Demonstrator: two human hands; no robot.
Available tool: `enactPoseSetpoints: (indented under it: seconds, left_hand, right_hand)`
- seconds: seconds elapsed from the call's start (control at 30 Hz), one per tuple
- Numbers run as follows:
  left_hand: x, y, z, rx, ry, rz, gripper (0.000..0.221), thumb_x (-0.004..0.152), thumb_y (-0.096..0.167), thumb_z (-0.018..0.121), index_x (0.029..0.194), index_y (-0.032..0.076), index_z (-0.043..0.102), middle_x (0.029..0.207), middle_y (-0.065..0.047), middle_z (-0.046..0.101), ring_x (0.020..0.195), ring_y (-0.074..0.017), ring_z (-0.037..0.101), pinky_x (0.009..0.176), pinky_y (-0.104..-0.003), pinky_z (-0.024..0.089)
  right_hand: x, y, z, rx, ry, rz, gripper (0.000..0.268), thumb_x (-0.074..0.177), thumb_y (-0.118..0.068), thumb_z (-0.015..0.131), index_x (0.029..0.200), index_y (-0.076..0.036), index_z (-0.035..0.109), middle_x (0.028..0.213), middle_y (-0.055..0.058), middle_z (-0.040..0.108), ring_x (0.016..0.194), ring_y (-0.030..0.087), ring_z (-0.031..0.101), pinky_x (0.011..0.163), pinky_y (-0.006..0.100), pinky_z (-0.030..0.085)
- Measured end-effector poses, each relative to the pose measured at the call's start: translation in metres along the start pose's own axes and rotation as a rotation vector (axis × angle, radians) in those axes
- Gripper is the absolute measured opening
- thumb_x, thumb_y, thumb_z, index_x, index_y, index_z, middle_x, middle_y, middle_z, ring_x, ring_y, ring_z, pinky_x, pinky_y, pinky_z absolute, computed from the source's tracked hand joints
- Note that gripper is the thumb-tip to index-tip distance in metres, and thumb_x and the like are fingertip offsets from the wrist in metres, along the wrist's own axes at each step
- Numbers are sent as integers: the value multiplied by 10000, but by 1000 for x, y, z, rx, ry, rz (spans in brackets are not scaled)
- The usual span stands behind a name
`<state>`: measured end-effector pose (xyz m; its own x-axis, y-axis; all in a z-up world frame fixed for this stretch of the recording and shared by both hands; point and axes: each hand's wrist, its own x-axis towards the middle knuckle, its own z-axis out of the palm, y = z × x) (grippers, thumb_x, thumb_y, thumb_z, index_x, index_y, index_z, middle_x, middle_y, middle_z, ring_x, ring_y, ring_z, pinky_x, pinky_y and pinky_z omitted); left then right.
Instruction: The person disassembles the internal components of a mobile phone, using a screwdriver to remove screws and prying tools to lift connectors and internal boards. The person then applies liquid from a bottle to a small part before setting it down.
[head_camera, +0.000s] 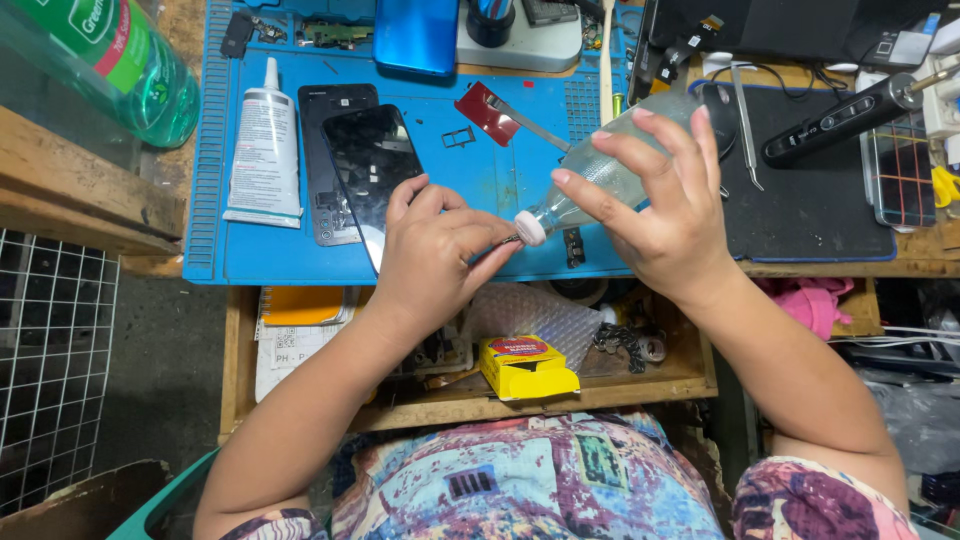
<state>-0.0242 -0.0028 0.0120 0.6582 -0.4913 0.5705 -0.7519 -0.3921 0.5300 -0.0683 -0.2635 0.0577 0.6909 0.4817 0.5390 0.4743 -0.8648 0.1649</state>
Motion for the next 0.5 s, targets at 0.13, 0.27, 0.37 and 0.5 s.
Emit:
enactPoseSetpoints:
  seconds: [0.13,0.27,0.37,0.5]
  left_hand:
    - [0,0,1,6,5,2,106,853,266,836,901,178,803,933,53,764,921,-220,598,1073,-551,371]
    - [-1,0,2,15,-3,4,99,844,258,838,889,179,800,936,54,766,923,-222,600,1070,-550,366]
    - [-1,0,3,15,-14,4,91,838,245,837,887,179,798,938,56,767,922,-217,602,1075,-545,364]
    - [-1,0,3,21,-17,6,90,839,241,840,884,176,796,933,56,765,918,-216,601,1076,-539,363]
  right_hand:
    - [-1,4,1,-54,26,-35,393,1017,-179,802,1355,-369,738,1410,26,578,1371,360,529,1201,693,329]
    - [-2,4,0,-117,25,-71,390,1020,-216,770,1370,-386,744,1412,20,571,1381,357,514,1197,704,314]
    - [-2,3,0,-151,20,-89,414,1010,-216,752,1381,-400,747,1419,16,568,1384,351,512,1202,704,309]
    - [-3,5,0,-188,34,-127,378,1027,-222,747,1354,-413,742,1431,11,555,1394,345,502,1205,707,296]
